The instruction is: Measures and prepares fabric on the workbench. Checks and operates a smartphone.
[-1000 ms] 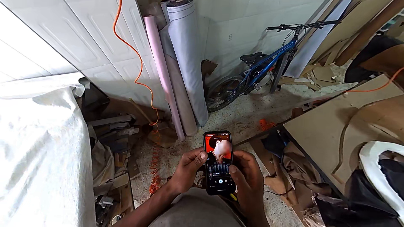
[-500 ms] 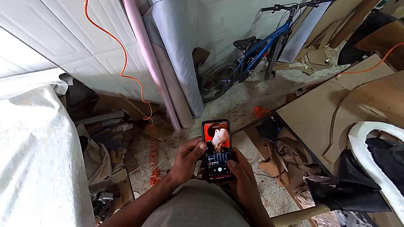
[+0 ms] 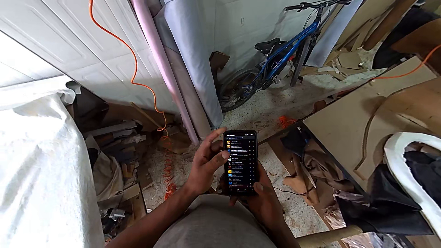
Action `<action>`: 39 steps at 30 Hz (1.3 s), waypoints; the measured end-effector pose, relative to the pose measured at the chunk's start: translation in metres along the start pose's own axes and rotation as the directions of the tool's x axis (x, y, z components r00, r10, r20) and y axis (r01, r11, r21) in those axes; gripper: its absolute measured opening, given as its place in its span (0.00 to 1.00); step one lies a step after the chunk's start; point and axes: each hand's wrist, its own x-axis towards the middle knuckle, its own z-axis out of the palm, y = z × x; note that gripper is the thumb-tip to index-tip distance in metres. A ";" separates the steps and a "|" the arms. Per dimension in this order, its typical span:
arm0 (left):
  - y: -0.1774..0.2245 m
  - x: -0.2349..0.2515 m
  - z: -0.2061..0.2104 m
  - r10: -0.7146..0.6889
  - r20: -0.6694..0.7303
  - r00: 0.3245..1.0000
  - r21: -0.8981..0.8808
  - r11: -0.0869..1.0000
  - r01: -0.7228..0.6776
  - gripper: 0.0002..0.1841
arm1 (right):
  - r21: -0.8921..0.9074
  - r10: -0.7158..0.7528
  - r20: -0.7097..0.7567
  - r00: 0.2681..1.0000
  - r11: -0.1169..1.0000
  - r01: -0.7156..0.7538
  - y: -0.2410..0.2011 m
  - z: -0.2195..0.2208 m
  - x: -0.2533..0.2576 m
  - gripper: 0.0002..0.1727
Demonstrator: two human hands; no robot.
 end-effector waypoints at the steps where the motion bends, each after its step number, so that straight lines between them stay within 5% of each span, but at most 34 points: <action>1: 0.002 0.004 0.002 0.019 -0.015 1.000 0.018 1.000 -0.019 0.33 | -0.014 0.005 -0.008 1.000 1.000 -0.005 0.000 0.000 0.000 0.37; 6: 0.007 0.021 0.009 0.150 -0.082 0.985 0.162 0.978 -0.135 0.22 | -0.110 0.008 -0.027 1.000 0.994 -0.011 0.000 -0.002 0.001 0.38; 24: -0.002 0.031 0.021 0.120 -0.100 0.988 0.167 0.981 -0.103 0.12 | -0.190 -0.016 -0.065 0.998 0.982 0.004 -0.007 -0.012 -0.005 0.38; 39: -0.008 0.019 0.011 0.085 0.041 0.996 0.114 0.990 -0.089 0.39 | -0.012 -0.060 -0.062 0.996 0.998 0.059 -0.013 -0.017 0.005 0.36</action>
